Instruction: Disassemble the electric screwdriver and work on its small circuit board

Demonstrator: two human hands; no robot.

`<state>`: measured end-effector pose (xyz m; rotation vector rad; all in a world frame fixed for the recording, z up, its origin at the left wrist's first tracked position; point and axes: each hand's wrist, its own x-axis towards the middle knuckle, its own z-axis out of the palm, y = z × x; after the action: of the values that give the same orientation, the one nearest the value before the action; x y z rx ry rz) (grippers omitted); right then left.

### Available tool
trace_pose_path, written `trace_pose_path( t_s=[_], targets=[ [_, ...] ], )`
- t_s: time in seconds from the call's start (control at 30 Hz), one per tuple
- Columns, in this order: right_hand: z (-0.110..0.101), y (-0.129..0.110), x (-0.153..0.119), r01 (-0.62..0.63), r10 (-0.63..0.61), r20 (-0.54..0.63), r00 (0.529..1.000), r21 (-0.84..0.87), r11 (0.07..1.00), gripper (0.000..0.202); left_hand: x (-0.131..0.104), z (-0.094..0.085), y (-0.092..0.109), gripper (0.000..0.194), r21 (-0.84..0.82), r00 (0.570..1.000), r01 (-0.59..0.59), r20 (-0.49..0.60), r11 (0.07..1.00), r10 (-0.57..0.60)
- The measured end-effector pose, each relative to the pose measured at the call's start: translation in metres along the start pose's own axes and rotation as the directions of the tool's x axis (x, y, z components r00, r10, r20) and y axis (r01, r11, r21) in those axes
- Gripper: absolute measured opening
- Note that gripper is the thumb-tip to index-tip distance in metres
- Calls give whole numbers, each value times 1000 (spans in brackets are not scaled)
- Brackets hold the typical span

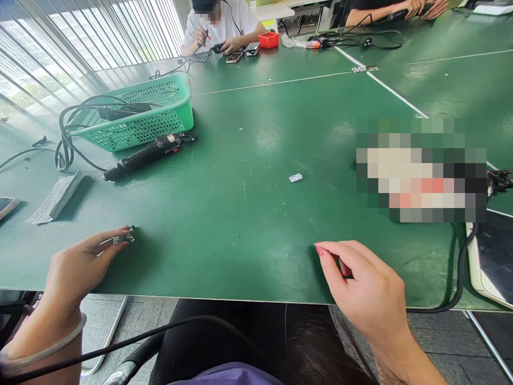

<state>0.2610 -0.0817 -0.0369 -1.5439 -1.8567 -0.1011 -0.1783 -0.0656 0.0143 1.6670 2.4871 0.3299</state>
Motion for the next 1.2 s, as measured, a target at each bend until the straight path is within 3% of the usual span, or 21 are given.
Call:
trace_pose_path(
  t_s=[0.13,0.27,0.47,0.53,0.67,0.77,0.8,0.87,0.97,1.1,1.2],
  targets=[
    [3,2,-1,-2,2,-37,999,15,1000,12,9,7,-6,25,45,992,-124,-2,991,125],
    [3,3,-1,27,-26,-39,999,17,1000,9,17,10,-2,27,61,954,-299,38,952,297],
    [1,1,-2,38,-37,-43,998,4,999,12,22,24,49,23,-10,853,-515,88,857,514],
    [1,1,-1,46,-46,-46,998,-2,999,14,19,32,73,23,-43,785,-610,104,791,611],
    [3,1,0,59,-60,-44,997,-27,998,13,9,52,121,25,-142,556,-811,115,567,824],
    [4,1,1,78,-80,-52,995,-40,996,12,1,63,150,25,-175,464,-859,126,480,877],
    [4,0,1,81,-83,-56,995,-41,996,12,-1,64,156,24,-182,453,-865,119,468,883],
    [3,0,0,82,-84,-60,995,-35,996,11,-3,63,163,21,-211,470,-849,116,484,875],
    [2,0,-1,80,-81,-48,996,-17,997,11,-4,51,156,17,-293,565,-774,78,561,821],
    [3,1,-1,79,-80,-67,995,-15,997,11,-5,26,116,14,-277,772,-601,43,750,634],
    [3,1,0,93,-94,-72,993,-10,996,11,-4,9,73,21,-129,932,-359,-7,924,361]
  ],
)
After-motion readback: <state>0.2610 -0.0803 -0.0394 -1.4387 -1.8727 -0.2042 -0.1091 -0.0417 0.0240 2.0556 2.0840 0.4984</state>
